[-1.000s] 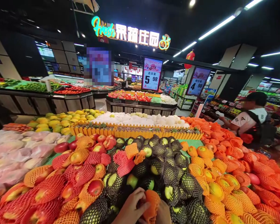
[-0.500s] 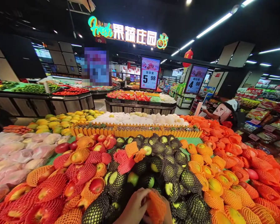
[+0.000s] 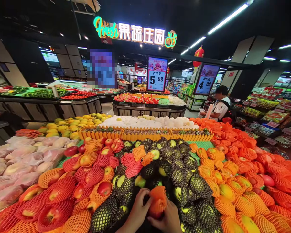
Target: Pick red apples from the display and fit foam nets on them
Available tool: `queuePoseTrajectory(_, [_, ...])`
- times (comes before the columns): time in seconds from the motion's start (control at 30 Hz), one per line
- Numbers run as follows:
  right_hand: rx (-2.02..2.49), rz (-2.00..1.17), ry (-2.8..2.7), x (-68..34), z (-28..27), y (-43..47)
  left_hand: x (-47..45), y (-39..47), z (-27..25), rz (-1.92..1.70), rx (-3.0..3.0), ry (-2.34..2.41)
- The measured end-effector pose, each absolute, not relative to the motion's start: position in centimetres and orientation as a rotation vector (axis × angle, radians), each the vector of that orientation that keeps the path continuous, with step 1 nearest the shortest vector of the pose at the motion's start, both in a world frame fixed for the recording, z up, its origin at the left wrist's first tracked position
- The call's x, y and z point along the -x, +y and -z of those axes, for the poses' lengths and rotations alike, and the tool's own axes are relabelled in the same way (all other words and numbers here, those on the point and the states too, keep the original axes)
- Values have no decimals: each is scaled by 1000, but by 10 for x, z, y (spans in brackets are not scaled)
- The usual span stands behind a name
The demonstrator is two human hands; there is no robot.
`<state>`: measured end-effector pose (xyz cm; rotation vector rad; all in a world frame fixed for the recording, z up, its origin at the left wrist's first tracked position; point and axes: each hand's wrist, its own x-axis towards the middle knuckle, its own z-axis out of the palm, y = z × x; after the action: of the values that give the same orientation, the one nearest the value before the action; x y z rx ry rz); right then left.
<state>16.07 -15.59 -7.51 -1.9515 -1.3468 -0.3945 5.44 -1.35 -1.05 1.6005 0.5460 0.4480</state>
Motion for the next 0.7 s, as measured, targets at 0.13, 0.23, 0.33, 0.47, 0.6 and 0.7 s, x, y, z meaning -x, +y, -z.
queuePoseTrajectory(0.13, [1750,605,-1360,-162,70,-154,-50,-13,16,-288,-1493,444])
queuePoseTrajectory(0.23, [1691,558,-1402,-164,66,-155,-48,-21,9,-241,-1478,388])
queuePoseTrajectory(0.33, [1669,510,-1398,-167,70,-158,-49,-28,6,-141,-1456,295])
queuePoseTrajectory(0.47, [1525,481,-1345,-178,75,-163,-50,-28,8,-180,-1438,265])
queuePoseTrajectory(0.6, [1554,335,-1419,-185,56,-168,-46,-21,5,-303,-1452,285])
queuePoseTrajectory(0.7, [1552,68,-1326,-181,42,-166,-42,-17,5,-355,-1510,276])
